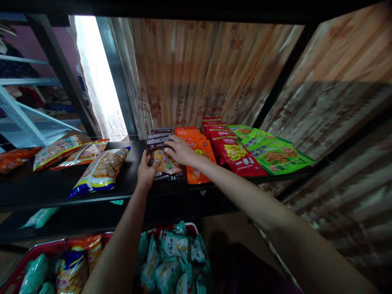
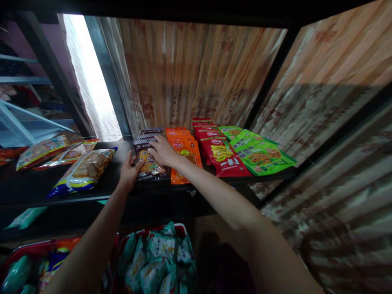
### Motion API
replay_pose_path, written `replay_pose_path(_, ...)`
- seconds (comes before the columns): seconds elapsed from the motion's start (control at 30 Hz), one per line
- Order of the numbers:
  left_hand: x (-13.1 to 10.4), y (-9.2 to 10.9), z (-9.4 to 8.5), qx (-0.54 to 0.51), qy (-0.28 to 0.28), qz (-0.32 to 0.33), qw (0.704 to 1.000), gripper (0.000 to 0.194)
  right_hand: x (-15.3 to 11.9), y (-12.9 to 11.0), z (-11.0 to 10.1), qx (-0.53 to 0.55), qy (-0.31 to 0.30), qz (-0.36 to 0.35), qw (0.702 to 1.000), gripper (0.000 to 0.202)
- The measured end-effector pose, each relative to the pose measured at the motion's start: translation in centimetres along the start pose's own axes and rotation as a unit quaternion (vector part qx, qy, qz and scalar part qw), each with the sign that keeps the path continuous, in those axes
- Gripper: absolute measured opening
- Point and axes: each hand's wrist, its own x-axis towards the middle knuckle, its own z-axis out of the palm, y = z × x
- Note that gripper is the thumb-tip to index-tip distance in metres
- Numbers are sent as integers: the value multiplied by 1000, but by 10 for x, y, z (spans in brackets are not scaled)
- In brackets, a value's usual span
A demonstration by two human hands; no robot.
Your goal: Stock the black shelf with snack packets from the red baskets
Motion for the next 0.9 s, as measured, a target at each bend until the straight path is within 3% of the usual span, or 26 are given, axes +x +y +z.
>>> replay_pose_path(0.17,-4,7,-1,-97,-27,0,995,74,-51,2,6,38,5,3,999,36)
replay_pose_path(0.37,-10,28,-6,-99,-27,-44,994,69,-104,11,2,20,52,41,998,39)
replay_pose_path(0.6,-6,30,-8,42,-7,-30,999,71,-143,42,-9,8,94,127,987,43)
replay_pose_path(0.8,-18,28,-10,163,24,6,986,63,-159,48,-16,30,118,142,982,42)
replay_pose_path(0.9,-33,39,-11,202,84,74,973,57,-165,49,-20,35,116,147,982,43)
